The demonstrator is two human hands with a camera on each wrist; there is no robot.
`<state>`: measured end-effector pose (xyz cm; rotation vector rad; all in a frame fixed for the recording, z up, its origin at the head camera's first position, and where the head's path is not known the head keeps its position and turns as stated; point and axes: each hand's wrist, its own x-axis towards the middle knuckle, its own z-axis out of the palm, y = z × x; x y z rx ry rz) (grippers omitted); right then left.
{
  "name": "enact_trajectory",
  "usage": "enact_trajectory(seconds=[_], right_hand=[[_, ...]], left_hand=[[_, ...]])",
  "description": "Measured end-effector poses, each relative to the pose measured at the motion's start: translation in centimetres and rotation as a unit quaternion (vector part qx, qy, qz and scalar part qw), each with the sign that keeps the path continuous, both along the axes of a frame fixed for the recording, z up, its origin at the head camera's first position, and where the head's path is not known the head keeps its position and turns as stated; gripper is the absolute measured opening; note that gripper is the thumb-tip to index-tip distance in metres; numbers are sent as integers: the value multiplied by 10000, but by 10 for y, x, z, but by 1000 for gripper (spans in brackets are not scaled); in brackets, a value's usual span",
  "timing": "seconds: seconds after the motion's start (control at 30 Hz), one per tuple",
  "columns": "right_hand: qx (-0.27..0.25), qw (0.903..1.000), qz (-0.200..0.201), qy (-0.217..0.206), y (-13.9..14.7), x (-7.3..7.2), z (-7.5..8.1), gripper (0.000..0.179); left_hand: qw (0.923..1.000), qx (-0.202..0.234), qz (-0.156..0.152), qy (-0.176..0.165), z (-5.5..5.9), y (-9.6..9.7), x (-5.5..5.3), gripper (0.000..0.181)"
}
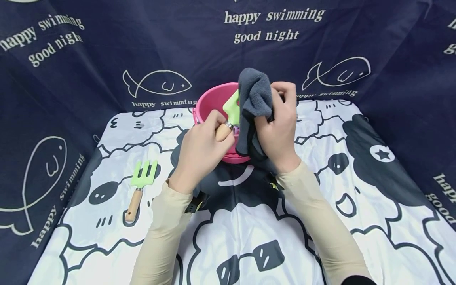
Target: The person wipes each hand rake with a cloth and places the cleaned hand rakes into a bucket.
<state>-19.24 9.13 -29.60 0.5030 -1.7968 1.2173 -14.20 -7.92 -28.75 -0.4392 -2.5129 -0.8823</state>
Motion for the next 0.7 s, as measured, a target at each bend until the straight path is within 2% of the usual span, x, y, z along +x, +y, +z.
enact_trajectory(seconds=[0.33,0.7], right_hand=[[-65,9994,-288,-206,4,-5,2,26],[-87,9986,-479,-210,6,-4,2,28]], left_hand=[[9991,-232,-125,328,-1,-4,0,13],[9989,-367,-69,290,0,-9,4,16]])
